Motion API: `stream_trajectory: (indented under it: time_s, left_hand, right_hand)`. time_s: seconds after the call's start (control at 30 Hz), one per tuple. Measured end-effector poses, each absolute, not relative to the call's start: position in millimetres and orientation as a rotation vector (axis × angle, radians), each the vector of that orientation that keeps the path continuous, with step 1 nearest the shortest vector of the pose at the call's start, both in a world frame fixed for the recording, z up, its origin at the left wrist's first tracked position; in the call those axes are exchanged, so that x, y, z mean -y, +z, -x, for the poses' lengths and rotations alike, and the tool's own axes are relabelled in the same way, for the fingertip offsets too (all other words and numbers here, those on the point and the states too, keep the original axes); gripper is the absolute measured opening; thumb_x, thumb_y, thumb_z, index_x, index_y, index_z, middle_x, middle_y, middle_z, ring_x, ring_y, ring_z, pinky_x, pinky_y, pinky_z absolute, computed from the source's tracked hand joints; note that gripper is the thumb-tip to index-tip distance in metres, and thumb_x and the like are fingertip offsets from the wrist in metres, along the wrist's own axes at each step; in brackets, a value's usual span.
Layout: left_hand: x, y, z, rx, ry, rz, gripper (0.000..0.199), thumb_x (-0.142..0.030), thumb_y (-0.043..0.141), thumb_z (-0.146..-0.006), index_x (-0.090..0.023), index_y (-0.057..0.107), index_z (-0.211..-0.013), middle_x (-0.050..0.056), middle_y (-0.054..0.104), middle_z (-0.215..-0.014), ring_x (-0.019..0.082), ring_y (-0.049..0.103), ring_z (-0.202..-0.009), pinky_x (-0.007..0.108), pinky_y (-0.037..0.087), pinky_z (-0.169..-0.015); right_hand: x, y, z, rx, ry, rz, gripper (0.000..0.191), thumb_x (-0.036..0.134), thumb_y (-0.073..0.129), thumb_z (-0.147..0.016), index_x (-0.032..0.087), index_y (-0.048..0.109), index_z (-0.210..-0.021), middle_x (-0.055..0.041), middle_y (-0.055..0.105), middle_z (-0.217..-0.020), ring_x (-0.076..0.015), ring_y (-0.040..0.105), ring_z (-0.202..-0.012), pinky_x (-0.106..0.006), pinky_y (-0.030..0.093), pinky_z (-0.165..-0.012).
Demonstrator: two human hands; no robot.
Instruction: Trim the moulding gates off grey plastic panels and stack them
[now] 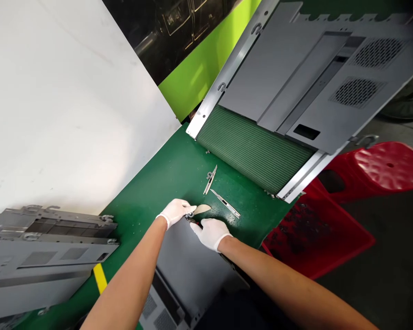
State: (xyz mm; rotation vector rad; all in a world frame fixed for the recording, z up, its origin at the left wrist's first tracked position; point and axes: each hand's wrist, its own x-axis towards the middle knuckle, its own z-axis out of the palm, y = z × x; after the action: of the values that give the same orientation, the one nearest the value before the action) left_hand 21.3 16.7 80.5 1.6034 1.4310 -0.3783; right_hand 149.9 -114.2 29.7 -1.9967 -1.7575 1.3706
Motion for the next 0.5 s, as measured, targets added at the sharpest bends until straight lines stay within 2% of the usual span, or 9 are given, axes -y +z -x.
stream_trajectory:
  time_s: [0.23,0.5]
  left_hand:
    - [-16,60,-21,-1.412,-0.36,-1.569,0.049,-0.064,0.066,-0.068,-0.015,0.071,-0.07,0.004,0.067,-0.07,0.015,0.05,-0.062,0.028,0.036,-0.059]
    - [-18,60,-25,-1.423,-0.373,-1.585,0.054,-0.068,0.066,-0.065,-0.015,0.07,-0.069,0.004,0.066,-0.068,0.015,0.049,-0.063,0.029,0.036,-0.059]
  right_hand:
    - [117,21,-150,1.874,1.308,2.026,0.077,0.064,0.015,-0.095,0.012,0.071,-0.095,-0.0195,0.073,-0.087,-0.0332,0.07,-0.086,-0.042,0.05,-0.078]
    - [111,23,-162,1.913,1.314,1.981,0.075,0.066,0.018,-0.094,0.013,0.072,-0.092,-0.0192,0.073,-0.088,-0.0336,0.07,-0.087,-0.042,0.05,-0.077]
